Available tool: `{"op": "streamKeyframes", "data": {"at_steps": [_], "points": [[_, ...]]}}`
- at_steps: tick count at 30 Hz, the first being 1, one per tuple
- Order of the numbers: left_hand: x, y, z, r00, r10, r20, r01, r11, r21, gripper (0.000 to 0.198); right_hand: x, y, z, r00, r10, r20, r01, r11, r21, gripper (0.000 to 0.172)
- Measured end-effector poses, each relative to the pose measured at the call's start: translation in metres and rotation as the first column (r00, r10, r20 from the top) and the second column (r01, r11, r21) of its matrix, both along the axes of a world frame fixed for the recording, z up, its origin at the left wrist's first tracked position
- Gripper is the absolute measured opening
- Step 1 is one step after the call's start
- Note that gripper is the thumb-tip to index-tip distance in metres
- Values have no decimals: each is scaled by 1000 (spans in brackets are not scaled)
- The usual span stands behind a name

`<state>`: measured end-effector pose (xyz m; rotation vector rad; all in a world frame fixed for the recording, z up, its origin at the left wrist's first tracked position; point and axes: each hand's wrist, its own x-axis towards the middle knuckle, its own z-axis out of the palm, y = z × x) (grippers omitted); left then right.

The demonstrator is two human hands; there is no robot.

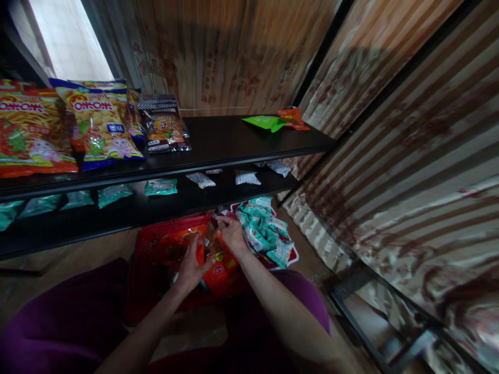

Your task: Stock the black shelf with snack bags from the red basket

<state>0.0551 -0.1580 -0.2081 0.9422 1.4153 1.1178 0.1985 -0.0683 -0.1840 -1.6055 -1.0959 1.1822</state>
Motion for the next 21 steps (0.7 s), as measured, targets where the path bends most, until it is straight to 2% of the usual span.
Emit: {"op": "streamKeyframes", "data": {"at_steps": [3,6,8,10,13,15,17,19,21], "points": [[4,6,13,996,-6,-88,11,998,60,70,-21,-17,0,992,119,45,-121,992,41,22],[-1,14,5,990,65,-122,-64,998,14,51,-37,-26,6,959,283,2,-282,956,85,26],[-7,19,-3,993,105,-53,-108,992,-61,41,-39,-26,12,931,361,-58,-351,926,140,33],[-14,23,-6,981,175,83,-162,977,-142,35,-34,-21,18,941,331,-70,-313,932,185,38],[-24,28,4,917,294,270,-238,946,-220,34,-17,-9,21,989,143,46,-149,969,196,35],[-30,32,14,862,355,361,-266,924,-274,37,-7,-2,21,990,57,129,-76,985,152,31],[-33,35,24,803,401,441,-272,905,-329,39,-2,-2,19,990,55,129,-62,997,50,31],[-35,36,30,763,387,518,-238,913,-331,39,-3,-6,19,994,105,-19,-106,991,-77,35],[-35,35,34,742,329,584,-180,937,-300,39,-8,-13,19,948,161,-273,-213,962,-172,38]]}}
